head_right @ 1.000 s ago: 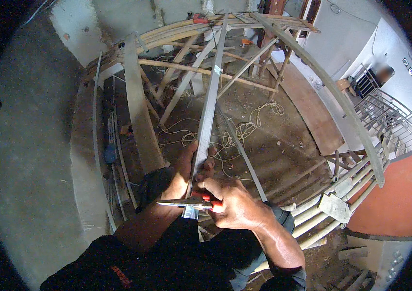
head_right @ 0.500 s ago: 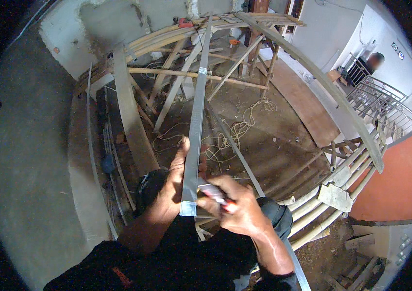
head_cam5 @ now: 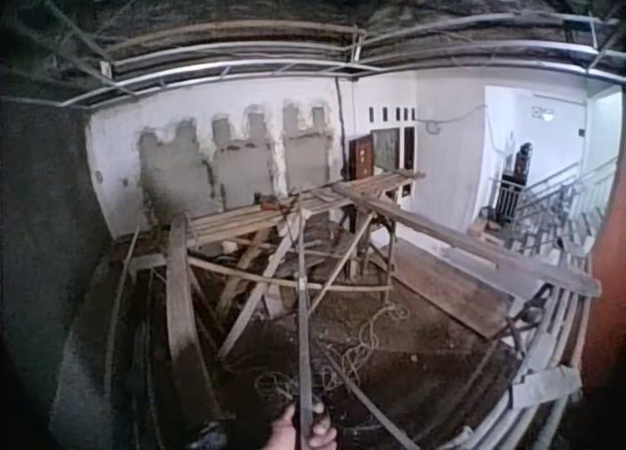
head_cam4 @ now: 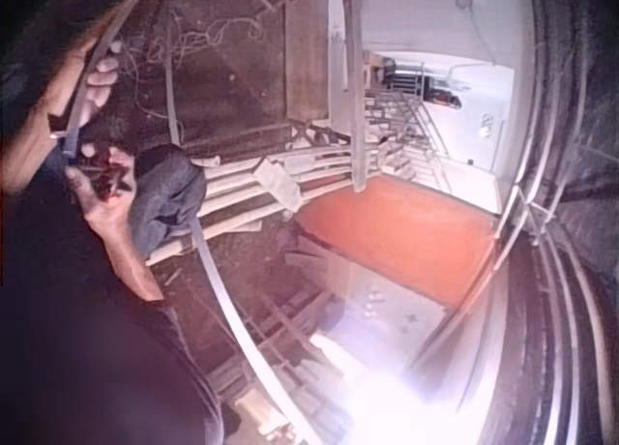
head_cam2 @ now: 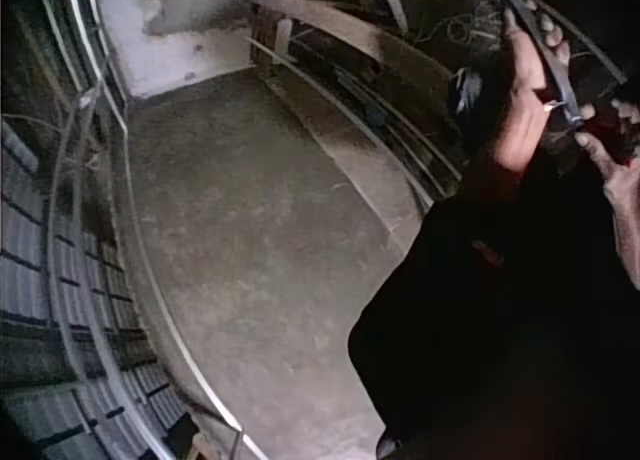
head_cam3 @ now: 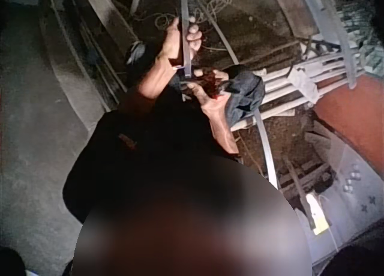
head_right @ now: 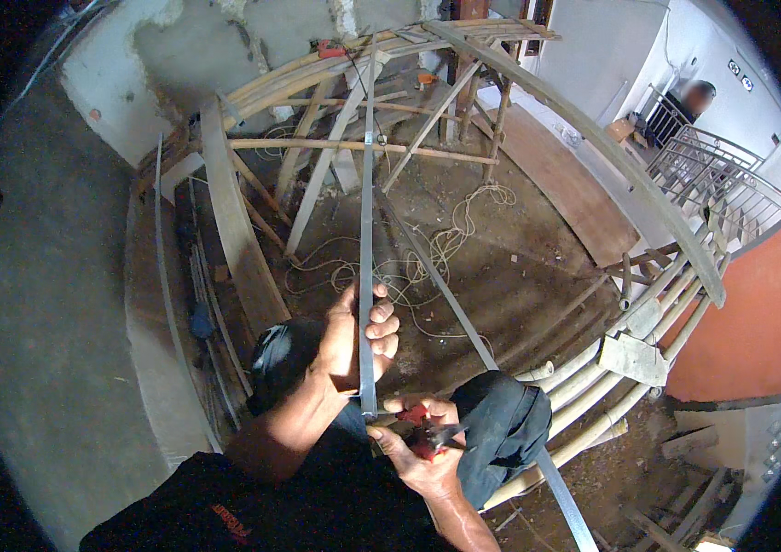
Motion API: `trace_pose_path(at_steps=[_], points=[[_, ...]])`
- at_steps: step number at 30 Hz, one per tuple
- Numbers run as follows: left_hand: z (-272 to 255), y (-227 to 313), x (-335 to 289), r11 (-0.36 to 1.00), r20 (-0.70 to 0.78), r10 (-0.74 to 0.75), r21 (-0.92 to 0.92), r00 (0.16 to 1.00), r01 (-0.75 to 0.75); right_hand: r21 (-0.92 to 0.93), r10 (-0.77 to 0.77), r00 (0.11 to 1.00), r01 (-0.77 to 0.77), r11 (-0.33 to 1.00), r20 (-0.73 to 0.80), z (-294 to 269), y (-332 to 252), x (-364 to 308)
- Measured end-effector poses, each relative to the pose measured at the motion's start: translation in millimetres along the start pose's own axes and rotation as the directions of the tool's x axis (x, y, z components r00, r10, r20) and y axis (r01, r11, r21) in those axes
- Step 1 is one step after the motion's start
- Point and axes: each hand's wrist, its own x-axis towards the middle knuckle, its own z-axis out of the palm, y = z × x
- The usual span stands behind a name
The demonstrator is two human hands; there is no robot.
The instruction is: The person uses tin snips to cut a long metal strap while seated on a bamboo scaffold. They repeatedly position the strap, cut sections, and reposition the remaining piece for further cuts.
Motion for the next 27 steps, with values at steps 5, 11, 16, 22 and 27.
trace_pose_path(at_steps=[5, 11, 16, 22, 27], points=[[-11.4, 0.4, -2.2, 0.995, 0.128, -0.027, -0.097, 0.991, 0.04, -0.32, -0.217, 0.958, 0.268, 0.909, 0.187, 0.9, -2.3, 12.7], [-22.7, 3.1, -2.1, 0.977, 0.171, -0.093, -0.174, 0.981, 0.123, -0.475, -0.356, 0.867, 0.49, 0.73, 0.348, 4.2, -10.4, 22.6], [-19.2, 1.4, -6.7, 0.986, 0.093, -0.074, -0.14, 0.993, 0.087, -0.39, -0.425, 0.833, 0.545, 0.743, 0.354, 1.0, -7.1, 23.3], [-8.6, 4.0, -19.1, 0.993, 0.026, -0.077, -0.09, 0.997, 0.08, -0.32, -0.397, 0.86, 0.492, 0.81, 0.32, 1.4, -2.0, 20.0], [-0.1, 3.6, -35.8, 1.0, -0.018, -0.023, 0.013, 1.0, 0.023, -0.227, -0.302, 0.9, 0.38, 0.897, 0.315, 1.0, -4.3, 20.7]])
